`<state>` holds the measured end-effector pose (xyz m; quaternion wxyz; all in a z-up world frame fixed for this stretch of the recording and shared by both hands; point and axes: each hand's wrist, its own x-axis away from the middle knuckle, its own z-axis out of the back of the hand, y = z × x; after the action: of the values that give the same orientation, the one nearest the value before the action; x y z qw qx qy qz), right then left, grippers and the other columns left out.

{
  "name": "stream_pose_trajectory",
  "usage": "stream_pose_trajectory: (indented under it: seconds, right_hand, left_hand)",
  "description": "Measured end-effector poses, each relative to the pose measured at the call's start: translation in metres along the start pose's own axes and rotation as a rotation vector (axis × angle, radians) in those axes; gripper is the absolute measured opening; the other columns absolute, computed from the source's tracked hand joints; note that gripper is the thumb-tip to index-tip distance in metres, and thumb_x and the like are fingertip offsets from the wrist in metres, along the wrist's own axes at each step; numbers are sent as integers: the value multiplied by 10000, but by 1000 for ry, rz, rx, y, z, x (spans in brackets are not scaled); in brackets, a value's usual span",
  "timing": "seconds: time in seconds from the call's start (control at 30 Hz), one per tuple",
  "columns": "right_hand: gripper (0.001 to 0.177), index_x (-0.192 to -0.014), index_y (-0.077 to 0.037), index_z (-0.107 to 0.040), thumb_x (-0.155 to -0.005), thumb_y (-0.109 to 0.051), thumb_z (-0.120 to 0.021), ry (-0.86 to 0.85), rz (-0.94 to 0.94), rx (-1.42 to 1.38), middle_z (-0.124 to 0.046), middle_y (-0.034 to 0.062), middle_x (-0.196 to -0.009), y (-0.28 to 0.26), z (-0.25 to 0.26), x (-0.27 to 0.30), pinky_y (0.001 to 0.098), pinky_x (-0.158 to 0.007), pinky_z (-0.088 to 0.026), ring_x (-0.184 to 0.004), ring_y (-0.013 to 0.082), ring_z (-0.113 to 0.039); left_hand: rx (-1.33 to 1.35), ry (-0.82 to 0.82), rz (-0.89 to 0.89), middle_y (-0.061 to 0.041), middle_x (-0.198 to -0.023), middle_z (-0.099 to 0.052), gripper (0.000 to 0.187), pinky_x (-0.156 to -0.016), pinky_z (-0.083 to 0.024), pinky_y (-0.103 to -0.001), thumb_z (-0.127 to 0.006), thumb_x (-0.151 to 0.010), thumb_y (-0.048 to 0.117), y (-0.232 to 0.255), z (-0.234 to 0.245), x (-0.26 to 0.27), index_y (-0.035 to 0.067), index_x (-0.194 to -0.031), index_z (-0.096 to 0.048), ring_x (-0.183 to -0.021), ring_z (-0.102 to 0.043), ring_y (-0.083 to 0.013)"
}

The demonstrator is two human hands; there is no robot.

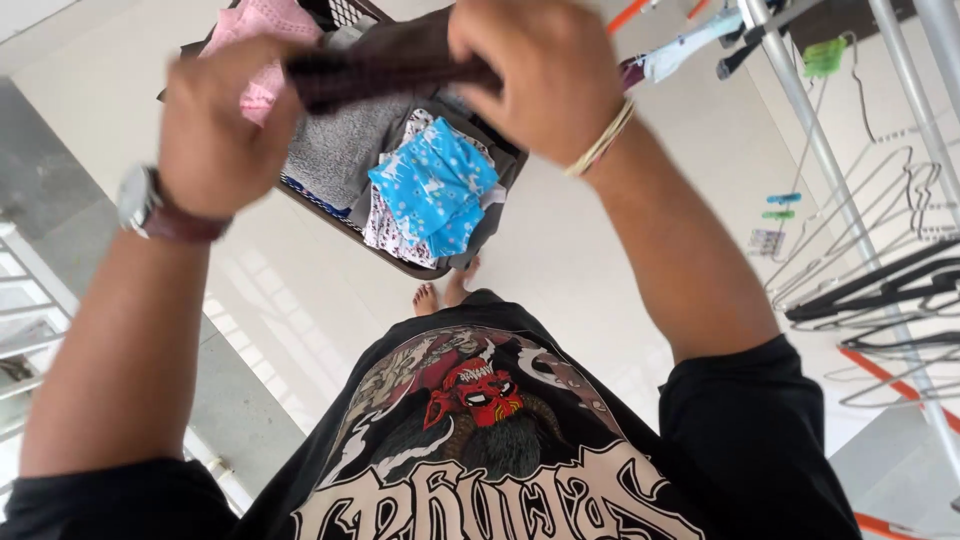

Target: Folding dry laundry and organizing clothes hangers into a basket from a drying rack.

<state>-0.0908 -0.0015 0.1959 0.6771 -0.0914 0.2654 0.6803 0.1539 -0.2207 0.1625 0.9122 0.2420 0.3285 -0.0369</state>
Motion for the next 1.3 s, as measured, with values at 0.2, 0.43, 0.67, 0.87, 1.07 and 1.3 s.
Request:
stream_pose_trajectory:
  seconds: [0.2,0.43,0.67,0.87,1.07,1.3]
  right_hand:
    - [541,-1260,-196,-568,-795,-257,-837,-410,4,-578,-685,5,-957,-88,-142,88,395,-738,-605,-882,229,-700]
    - [505,-1243,-226,-541,-844,-277,-845,-661,-423,-1051,-722,83,-1120,-41,-290,38,480,-938,-556,-1109,337,-688]
    - [1150,-1524,-50,-322,-784,-847,-696,-1114,-1120,-923,-447,178,-1572,6,-387,25,465,-1205,-377,-1455,323,-440]
    - [959,-1328,-27,-565,-648,-584,-949,-1012,-1232,-1005,-686,171,-1283,-11,-387,26,411,-1063,-522,-1255,313,-635]
    - [632,-1295,-110,-680,-773,-383,-910,-1028,-1342,-1167,-726,100,-1243,-14,-399,23,370,-993,-567,-1173,256,-684]
    - [305,-1026,-138,-770,-815,-343,-850,-892,-1167,-1156,-767,43,-984,-4,-404,20,344,-809,-559,-940,190,-719]
  left_hand:
    - [210,-102,616,-250,-1067,-733,356,-853,-560,-560,-721,-782,-136,-4,-91,127,-54,-1126,-677,-1018,-696,-475]
    - [235,-10,1044,-247,-1044,-739,188,-853,-533,-603,-660,-963,76,-135,-177,150,8,-1137,-679,-1016,-685,-477]
    - [114,-182,1752,-231,-1221,-668,822,-1038,-502,-568,-752,-817,731,-250,-286,200,51,-1218,-520,-1165,-654,-423]
    - [451,-209,1803,-161,-1232,-678,880,-1009,-548,-476,-893,-750,633,-250,-247,146,42,-1308,-556,-1174,-665,-333]
    - [671,-411,1765,-151,-1262,-694,796,-985,-584,-475,-810,-831,572,-280,-260,139,66,-1410,-603,-1166,-680,-317]
    - [701,-408,1513,-192,-1445,-577,593,-1153,-427,-522,-625,-1033,374,-271,-182,45,86,-1525,-458,-1374,-522,-369]
